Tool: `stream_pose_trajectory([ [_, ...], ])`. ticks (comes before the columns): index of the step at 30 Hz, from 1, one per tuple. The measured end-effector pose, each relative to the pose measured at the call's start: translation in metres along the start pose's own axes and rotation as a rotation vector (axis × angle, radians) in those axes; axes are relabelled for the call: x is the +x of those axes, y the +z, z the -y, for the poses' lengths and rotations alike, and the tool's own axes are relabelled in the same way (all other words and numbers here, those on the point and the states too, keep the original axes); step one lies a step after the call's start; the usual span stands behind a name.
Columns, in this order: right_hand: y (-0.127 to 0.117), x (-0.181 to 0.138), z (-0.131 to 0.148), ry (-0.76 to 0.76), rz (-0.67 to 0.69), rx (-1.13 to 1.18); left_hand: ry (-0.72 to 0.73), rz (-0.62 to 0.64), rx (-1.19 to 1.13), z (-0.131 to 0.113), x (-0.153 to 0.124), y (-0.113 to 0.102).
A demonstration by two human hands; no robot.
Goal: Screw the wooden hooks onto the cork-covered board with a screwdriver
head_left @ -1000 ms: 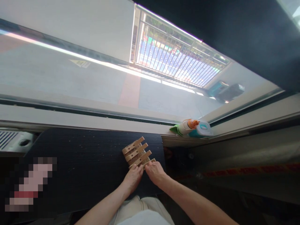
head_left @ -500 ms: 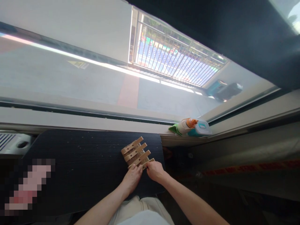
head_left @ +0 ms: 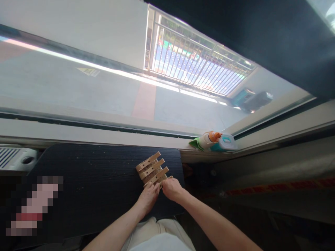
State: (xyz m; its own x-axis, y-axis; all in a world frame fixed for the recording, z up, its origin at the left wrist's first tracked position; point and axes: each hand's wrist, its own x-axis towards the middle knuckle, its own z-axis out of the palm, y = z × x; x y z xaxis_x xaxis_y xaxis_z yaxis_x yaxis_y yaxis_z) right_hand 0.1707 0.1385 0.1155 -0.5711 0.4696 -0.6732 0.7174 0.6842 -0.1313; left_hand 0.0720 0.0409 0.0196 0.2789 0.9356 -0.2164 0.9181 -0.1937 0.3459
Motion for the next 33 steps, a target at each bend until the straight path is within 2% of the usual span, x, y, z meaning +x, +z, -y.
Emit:
stream_pose_trajectory([
  [4,0.002,0.007,-0.015,0.099,-0.009,0.085,-0.005,-0.001,0.012,0.001,0.000,0.002],
  [8,0.003,0.007,-0.020,0.133,-0.032,0.158,-0.003,-0.013,0.026,0.002,0.000,0.004],
  [15,0.007,0.000,-0.008,0.153,-0.098,0.202,-0.018,-0.042,0.069,-0.003,-0.001,0.004],
  [24,0.028,-0.013,0.015,0.172,-0.155,0.161,-0.009,-0.052,0.078,-0.003,-0.001,0.001],
  [30,0.019,-0.005,0.008,0.121,-0.132,0.121,0.000,-0.061,0.056,-0.001,-0.002,0.001],
  [33,0.017,0.002,0.002,0.162,-0.121,0.116,-0.007,-0.062,0.044,-0.001,-0.002,0.002],
])
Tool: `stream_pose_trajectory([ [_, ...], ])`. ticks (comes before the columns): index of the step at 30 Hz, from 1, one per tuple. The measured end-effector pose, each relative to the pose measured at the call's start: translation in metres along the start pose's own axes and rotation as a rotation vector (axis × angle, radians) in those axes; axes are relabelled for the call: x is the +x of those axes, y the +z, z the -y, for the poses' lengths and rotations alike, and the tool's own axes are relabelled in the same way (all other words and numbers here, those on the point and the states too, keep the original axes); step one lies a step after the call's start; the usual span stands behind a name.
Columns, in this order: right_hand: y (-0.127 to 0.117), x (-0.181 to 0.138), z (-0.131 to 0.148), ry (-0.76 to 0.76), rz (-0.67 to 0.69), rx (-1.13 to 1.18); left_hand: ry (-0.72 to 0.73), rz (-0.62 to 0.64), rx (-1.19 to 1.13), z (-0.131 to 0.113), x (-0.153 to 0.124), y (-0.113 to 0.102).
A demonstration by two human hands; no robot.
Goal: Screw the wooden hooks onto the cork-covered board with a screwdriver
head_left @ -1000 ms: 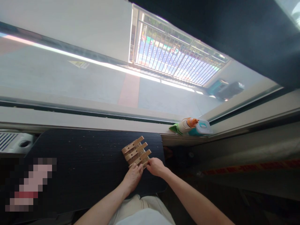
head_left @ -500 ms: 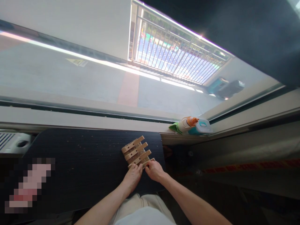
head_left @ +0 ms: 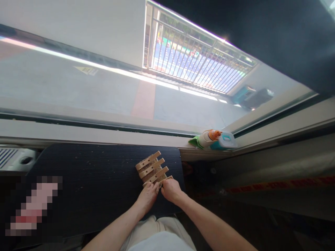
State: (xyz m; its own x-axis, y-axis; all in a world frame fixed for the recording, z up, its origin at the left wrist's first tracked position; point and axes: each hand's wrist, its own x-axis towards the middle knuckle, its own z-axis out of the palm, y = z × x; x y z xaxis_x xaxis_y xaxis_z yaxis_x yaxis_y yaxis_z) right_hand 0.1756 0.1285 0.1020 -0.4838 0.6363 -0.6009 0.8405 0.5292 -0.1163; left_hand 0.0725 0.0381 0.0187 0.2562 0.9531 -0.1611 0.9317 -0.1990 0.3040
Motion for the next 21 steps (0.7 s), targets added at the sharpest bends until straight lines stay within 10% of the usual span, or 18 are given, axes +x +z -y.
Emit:
stream_pose_trajectory([
  [21,-0.026,-0.001,0.001,-0.167,0.036,-0.092,0.016,-0.014,0.009,-0.001,-0.001,-0.003],
])
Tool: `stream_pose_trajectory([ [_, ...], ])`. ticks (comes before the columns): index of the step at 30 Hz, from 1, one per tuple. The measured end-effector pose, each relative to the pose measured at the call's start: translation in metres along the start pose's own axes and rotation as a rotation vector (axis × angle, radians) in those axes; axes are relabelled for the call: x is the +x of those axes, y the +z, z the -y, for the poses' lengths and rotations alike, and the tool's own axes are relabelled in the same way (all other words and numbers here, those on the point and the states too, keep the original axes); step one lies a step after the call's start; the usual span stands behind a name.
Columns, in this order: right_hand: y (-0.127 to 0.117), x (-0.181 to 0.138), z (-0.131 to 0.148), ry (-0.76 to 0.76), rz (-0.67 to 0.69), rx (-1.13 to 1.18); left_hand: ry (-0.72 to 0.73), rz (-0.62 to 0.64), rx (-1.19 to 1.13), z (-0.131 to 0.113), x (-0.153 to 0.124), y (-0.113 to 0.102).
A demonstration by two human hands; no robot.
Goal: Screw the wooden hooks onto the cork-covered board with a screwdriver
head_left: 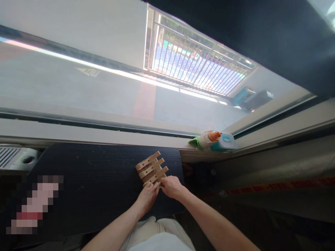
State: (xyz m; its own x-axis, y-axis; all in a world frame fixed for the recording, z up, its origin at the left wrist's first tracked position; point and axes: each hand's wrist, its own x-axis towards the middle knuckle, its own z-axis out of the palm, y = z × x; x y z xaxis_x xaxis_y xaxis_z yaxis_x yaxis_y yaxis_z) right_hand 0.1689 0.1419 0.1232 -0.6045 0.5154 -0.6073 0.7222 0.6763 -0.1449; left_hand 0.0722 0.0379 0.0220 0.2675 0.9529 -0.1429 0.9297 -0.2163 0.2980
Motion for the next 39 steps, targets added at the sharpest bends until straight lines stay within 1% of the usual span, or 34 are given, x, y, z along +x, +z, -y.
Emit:
stream_pose_trajectory([
  [5,-0.003,0.007,-0.005,0.103,0.009,0.047,-0.004,-0.007,-0.008,0.002,0.001,0.005],
  [8,-0.004,0.007,-0.005,0.128,0.030,0.037,0.001,-0.014,-0.004,0.003,0.000,0.004],
  [14,-0.008,0.001,0.007,0.050,0.117,-0.018,0.015,-0.016,0.021,0.002,-0.001,-0.003],
  [17,-0.007,0.000,0.010,0.036,0.147,-0.024,0.012,-0.005,0.034,0.001,-0.001,-0.005],
  [21,-0.001,0.003,0.008,0.057,0.148,-0.026,0.006,0.002,0.046,0.000,0.001,-0.004],
  [27,0.004,0.001,0.000,0.143,0.131,-0.059,0.011,-0.006,0.050,0.001,0.001,-0.004],
  [30,-0.001,-0.002,0.002,0.129,0.133,-0.078,0.015,-0.011,0.051,0.001,-0.001,-0.005],
  [35,-0.013,-0.004,0.009,0.060,0.165,-0.093,0.008,-0.011,0.074,0.000,-0.002,-0.009],
  [39,-0.013,-0.001,0.011,0.046,0.174,-0.083,0.001,-0.011,0.088,-0.001,-0.002,-0.010],
])
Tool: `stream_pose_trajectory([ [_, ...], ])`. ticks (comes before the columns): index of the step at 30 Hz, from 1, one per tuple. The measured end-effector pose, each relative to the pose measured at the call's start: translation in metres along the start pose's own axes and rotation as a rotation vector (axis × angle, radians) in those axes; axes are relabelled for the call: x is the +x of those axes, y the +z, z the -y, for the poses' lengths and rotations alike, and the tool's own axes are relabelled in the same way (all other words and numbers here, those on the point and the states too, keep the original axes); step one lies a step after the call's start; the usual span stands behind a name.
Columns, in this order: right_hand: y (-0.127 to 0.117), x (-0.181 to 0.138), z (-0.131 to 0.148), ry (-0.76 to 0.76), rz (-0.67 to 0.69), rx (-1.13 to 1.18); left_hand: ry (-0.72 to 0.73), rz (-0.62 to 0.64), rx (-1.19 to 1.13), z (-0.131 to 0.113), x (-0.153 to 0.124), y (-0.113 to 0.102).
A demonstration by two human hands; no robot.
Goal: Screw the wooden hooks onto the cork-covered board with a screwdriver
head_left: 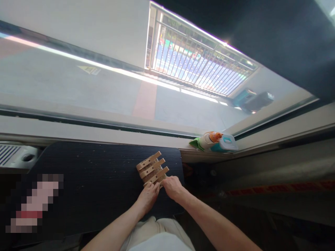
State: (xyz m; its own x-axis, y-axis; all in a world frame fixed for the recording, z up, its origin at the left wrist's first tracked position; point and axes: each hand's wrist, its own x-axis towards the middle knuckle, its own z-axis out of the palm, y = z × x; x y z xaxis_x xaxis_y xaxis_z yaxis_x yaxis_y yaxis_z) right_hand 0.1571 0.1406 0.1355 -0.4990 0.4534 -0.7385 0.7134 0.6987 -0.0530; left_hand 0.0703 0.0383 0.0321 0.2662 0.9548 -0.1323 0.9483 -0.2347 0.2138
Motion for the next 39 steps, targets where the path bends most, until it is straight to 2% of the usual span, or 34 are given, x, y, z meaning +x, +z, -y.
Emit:
stream_pose_trajectory([
  [8,0.011,0.003,-0.004,0.101,-0.079,-0.001,0.017,-0.012,0.015,0.000,0.002,0.005],
  [13,0.007,-0.003,-0.003,0.046,-0.124,-0.018,0.020,-0.014,0.020,0.001,0.003,0.006],
  [19,0.004,-0.004,-0.004,-0.066,-0.059,-0.017,0.023,-0.013,0.021,0.001,0.002,0.005],
  [31,0.014,0.004,-0.014,0.062,-0.093,0.024,0.026,-0.026,-0.047,0.003,0.001,0.014],
  [39,0.008,-0.003,-0.006,-0.044,-0.051,-0.020,0.023,0.001,-0.086,0.004,0.000,0.010],
])
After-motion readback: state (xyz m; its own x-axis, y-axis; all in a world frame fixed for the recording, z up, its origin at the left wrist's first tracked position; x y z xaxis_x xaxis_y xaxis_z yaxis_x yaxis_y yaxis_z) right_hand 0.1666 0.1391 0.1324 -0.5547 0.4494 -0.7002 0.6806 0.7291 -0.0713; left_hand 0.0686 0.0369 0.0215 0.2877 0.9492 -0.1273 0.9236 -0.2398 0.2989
